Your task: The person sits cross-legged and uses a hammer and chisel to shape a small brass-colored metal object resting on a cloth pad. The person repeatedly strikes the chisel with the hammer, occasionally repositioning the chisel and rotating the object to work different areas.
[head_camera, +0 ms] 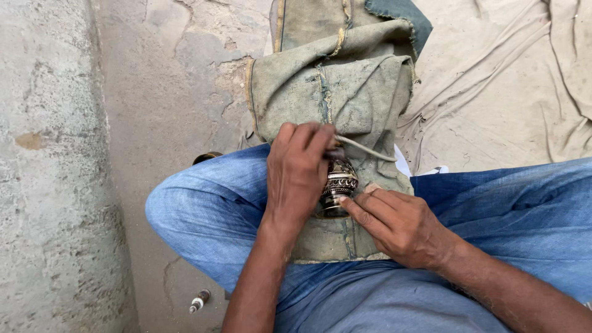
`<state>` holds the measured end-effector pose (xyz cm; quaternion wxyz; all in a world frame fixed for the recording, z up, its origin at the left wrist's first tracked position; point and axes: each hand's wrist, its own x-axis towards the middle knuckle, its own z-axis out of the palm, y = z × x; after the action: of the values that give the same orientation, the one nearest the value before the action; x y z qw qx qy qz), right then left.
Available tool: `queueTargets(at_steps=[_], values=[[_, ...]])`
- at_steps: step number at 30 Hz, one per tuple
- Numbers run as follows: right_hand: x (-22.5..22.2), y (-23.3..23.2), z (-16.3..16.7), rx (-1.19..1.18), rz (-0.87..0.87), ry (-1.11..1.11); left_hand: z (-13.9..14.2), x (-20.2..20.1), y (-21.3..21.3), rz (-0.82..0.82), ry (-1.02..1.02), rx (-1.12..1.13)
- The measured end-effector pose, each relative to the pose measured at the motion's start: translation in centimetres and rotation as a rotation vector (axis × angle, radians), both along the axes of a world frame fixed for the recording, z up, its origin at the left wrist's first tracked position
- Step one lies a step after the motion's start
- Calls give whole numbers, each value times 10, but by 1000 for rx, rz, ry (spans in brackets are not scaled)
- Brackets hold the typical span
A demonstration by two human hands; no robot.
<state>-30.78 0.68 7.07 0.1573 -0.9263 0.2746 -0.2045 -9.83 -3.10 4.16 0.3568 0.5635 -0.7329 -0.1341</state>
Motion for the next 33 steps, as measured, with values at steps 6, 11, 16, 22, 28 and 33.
queueTargets(at_steps=[6, 11, 16, 22, 28, 33], values=[[-5, -11, -6, 140, -7, -123, 29, 28, 46, -299, -40, 109], [-11, -18, -17, 331, -67, -330, 10, 33, 68, -369, -104, 65], [-7, -21, -25, 439, -247, -269, 7, 41, 86, 36, 301, 46], [2, -19, -19, 480, -300, -225, 0, 131, 68, 567, 207, 2], [3, -18, -19, 532, -302, -226, -75, 249, -11, 622, -45, 198], [1, -18, -22, 496, -292, -242, -112, 291, -21, 608, -36, 510]])
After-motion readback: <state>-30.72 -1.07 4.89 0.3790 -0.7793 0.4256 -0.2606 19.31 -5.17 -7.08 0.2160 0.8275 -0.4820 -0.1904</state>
